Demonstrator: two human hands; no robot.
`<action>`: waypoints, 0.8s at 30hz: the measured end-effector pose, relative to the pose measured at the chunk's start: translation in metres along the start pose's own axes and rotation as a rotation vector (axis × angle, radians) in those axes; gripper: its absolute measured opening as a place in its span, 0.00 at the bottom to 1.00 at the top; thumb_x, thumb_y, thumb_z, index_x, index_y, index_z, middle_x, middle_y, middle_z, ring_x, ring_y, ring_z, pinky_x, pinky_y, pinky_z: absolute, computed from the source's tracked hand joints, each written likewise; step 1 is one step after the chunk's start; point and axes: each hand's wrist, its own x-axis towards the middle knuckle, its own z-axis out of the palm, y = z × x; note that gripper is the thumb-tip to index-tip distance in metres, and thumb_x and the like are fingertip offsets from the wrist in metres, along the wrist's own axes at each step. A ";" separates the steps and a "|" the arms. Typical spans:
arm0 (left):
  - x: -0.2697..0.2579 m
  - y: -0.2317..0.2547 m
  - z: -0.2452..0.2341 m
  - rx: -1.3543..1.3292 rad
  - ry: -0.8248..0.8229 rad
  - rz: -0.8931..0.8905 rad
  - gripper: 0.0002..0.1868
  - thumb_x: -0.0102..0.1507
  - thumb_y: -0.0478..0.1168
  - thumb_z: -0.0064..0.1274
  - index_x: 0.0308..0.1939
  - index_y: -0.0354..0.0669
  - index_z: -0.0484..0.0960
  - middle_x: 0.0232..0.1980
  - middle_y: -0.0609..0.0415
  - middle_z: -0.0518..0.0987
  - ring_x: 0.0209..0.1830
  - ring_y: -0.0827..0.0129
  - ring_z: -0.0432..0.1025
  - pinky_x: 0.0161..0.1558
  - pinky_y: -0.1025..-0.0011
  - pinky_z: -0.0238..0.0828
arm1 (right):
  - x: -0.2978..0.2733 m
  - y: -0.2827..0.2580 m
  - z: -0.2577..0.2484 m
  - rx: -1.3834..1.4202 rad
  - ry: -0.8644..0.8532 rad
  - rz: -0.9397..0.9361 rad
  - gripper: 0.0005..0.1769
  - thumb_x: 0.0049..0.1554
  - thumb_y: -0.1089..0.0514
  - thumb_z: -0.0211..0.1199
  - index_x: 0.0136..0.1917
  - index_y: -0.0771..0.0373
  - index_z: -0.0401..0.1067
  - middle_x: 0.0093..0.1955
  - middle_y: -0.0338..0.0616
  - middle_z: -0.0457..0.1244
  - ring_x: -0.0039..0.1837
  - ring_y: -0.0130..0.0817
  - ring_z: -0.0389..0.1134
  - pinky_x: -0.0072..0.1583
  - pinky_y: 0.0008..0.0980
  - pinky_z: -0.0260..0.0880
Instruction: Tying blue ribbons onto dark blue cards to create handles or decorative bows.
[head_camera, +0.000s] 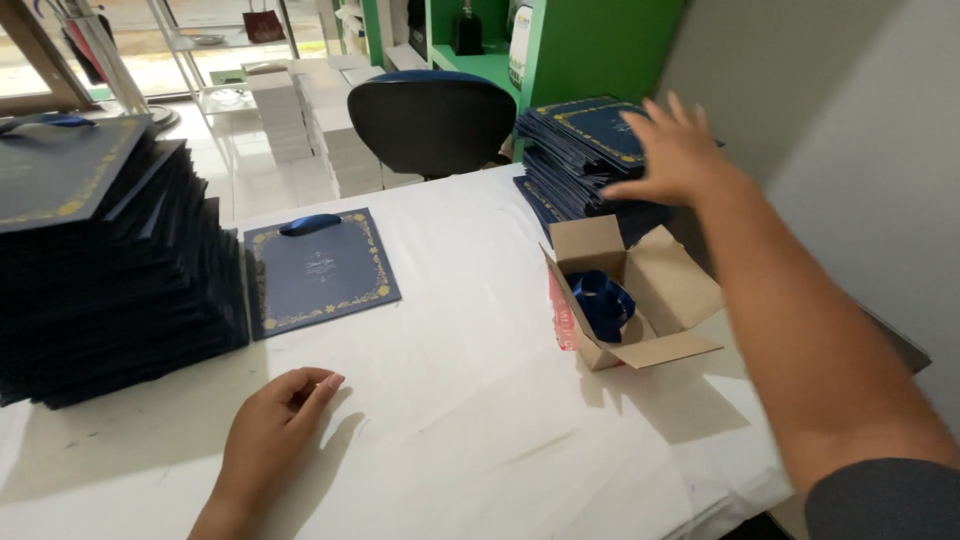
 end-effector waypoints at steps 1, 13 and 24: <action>-0.002 0.002 -0.001 -0.001 0.003 -0.004 0.18 0.66 0.54 0.50 0.43 0.52 0.92 0.33 0.60 0.86 0.35 0.72 0.75 0.39 0.72 0.63 | 0.000 0.019 0.017 0.000 0.000 -0.005 0.69 0.43 0.20 0.63 0.84 0.52 0.39 0.86 0.55 0.34 0.85 0.60 0.29 0.78 0.66 0.27; 0.010 -0.020 0.001 -0.161 0.007 0.089 0.18 0.66 0.52 0.48 0.42 0.51 0.92 0.39 0.64 0.89 0.39 0.74 0.81 0.46 0.76 0.67 | -0.022 0.057 -0.002 0.177 1.229 -0.354 0.18 0.84 0.56 0.52 0.57 0.70 0.76 0.45 0.53 0.62 0.46 0.49 0.63 0.49 0.48 0.59; 0.047 -0.076 0.001 -0.409 0.430 0.306 0.16 0.71 0.50 0.44 0.45 0.54 0.89 0.32 0.64 0.77 0.36 0.76 0.73 0.42 0.75 0.63 | -0.127 -0.203 -0.057 0.661 0.563 -0.823 0.13 0.63 0.63 0.50 0.54 0.60 0.76 0.41 0.46 0.66 0.38 0.40 0.61 0.40 0.44 0.57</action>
